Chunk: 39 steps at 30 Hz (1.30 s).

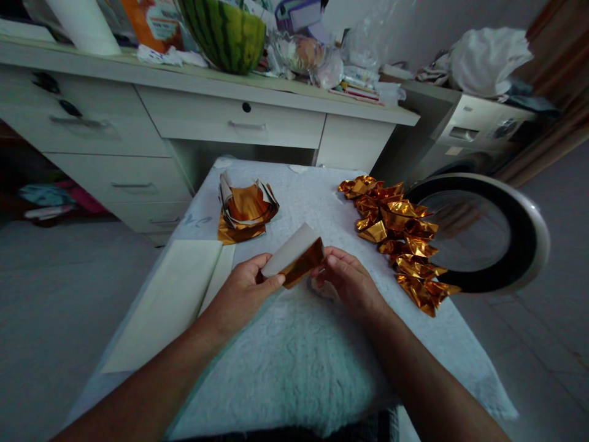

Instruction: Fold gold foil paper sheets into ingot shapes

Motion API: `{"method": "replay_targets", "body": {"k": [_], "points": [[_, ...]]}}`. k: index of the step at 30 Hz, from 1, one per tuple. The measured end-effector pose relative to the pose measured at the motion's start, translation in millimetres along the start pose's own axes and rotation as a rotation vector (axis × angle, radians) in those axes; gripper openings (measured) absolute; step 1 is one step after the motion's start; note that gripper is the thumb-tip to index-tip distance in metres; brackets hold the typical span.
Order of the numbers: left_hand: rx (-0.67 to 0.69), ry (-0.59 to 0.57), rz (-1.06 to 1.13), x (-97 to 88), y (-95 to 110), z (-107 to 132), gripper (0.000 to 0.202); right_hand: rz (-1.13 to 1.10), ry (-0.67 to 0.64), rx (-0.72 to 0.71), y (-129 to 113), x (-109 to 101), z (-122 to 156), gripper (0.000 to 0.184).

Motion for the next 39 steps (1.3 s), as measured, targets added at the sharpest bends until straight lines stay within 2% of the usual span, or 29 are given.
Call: {"method": "replay_targets", "body": {"k": [8,12,17,20,23,26,29,32,36,39], "points": [[0.028,-0.075,-0.029,3.3,0,5,0.029,0.044,0.054,-0.038,-3,5,-1,0.028],[0.068,-0.089,0.074,7.1,1,3,0.028,0.072,0.073,-0.015,0,6,-2,0.030],[0.081,-0.079,0.162,13.9,0,4,0.054,0.062,0.069,-0.006,6,7,-5,0.030],[0.144,-0.079,0.125,15.1,-1,5,0.057,0.118,0.106,-0.070,8,7,-7,0.030],[0.182,-0.076,-0.014,14.2,-1,6,0.044,0.312,0.160,-0.132,7,6,-6,0.018],[0.239,-0.045,-0.275,12.6,0,5,0.031,0.468,0.173,-0.153,7,6,-5,0.007],[0.315,-0.005,-0.506,11.8,2,7,0.033,0.535,0.174,-0.154,8,4,-5,0.007],[0.445,0.011,-0.700,13.6,4,12,0.043,0.485,0.167,-0.127,9,2,-6,0.008],[0.643,-0.084,-0.876,20.5,3,17,0.061,0.297,0.150,-0.070,9,0,-8,0.015],[0.755,-0.043,-0.966,21.9,2,17,0.056,0.198,0.131,-0.033,8,1,-9,0.020]]}}
Point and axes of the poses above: each hand's wrist, its own z-axis away from the middle knuckle, its own x-axis out of the palm, y = z × x, the point moved 2 cm from there along -z, towards the middle knuckle, and after that the axes turned 7 degrees about x, right-handed, at the moved point
